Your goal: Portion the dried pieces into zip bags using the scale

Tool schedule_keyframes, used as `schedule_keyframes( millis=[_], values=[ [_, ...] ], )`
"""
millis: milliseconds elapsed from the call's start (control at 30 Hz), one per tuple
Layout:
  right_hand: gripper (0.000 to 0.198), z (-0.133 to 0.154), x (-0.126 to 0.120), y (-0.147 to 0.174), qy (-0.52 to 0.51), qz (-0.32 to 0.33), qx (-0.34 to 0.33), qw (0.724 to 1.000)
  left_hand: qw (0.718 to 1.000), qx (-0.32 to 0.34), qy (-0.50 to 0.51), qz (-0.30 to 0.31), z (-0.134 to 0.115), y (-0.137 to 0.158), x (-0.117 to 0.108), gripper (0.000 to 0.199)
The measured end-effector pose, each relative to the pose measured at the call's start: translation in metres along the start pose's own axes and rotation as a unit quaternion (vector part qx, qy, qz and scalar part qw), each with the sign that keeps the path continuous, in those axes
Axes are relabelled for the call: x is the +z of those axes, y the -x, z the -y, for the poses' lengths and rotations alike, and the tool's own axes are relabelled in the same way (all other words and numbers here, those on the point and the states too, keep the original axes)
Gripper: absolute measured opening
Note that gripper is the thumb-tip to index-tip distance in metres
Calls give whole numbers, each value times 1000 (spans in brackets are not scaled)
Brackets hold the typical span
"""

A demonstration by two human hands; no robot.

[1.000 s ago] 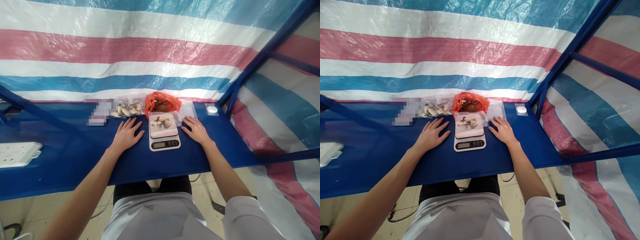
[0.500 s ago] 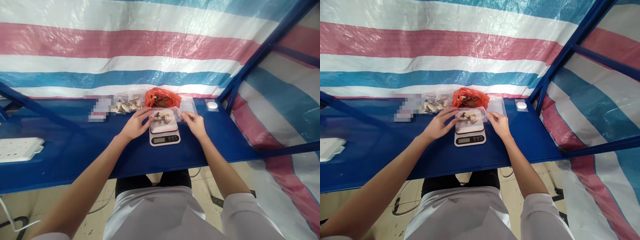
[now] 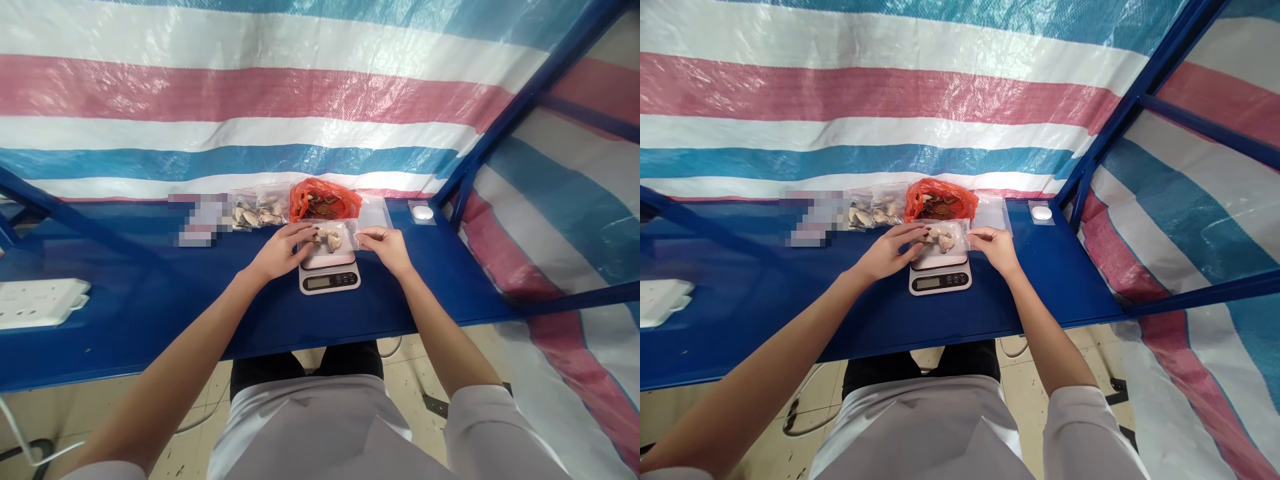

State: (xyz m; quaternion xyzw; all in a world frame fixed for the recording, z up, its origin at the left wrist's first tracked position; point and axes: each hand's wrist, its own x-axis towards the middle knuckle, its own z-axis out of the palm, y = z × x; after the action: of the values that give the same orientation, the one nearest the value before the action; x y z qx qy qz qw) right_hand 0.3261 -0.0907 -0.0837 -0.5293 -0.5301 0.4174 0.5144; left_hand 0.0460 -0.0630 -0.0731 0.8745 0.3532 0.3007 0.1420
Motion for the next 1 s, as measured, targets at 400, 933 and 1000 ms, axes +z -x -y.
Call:
schedule_keyframes(
  millis=[400, 933, 1000],
  values=[
    [28, 55, 1, -24, 73, 108, -125, 983, 981, -100, 162, -32, -17, -57, -14, 45],
    [19, 73, 13, -57, 139, 136, -224, 955, 818, -260, 513, 20, -20, -76, -19, 40],
    [19, 72, 15, -59, 141, 141, -220, 955, 803, -268, 532, 2, -19, -76, -16, 37]
  ],
)
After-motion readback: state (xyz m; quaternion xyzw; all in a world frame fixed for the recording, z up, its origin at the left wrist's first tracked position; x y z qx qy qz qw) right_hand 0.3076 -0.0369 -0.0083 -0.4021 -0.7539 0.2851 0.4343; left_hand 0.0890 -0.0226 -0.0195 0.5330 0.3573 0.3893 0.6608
